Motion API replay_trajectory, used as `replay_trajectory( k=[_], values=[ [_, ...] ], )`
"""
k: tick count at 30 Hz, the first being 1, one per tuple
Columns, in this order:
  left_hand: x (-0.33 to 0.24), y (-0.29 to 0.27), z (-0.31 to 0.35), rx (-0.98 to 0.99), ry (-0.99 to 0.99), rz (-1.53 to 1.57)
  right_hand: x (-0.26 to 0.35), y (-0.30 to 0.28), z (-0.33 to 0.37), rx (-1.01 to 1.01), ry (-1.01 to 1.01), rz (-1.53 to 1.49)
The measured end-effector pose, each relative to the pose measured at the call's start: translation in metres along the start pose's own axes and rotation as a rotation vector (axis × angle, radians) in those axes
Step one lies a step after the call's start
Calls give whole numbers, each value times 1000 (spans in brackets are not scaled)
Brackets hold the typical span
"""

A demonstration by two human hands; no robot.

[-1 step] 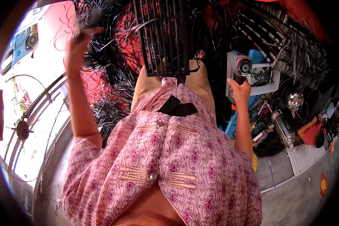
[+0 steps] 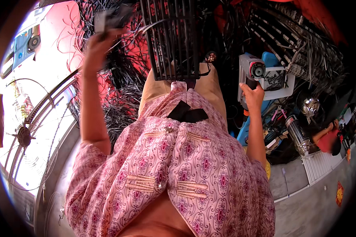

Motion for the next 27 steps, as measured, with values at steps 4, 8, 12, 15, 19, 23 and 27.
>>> replay_trajectory(
  k=[4,8,12,15,19,23,27],
  values=[
    [19,112,-47,5,-68,567,7,2,6,12,58,4],
    [55,147,-78,120,-158,523,-2,6,11,-25,56,-36],
    [77,157,-89,109,-153,547,2,15,11,-14,84,-32],
    [83,161,-93,119,-167,586,1,20,6,6,75,-32],
    [88,163,-96,143,-171,631,12,30,1,17,70,-7],
    [87,159,-96,176,-184,648,17,32,-4,45,56,25],
    [83,158,-95,188,-213,616,28,35,-8,65,50,58]
  ],
)
Point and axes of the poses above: each hand's wrist, its own z-axis away from the middle knuckle, its own y-axis out of the palm, x = y × z, the point moved 5 cm from there along -z, towards the middle knuckle, and after that the axes turned 7 degrees about x, right-handed, at the moved point
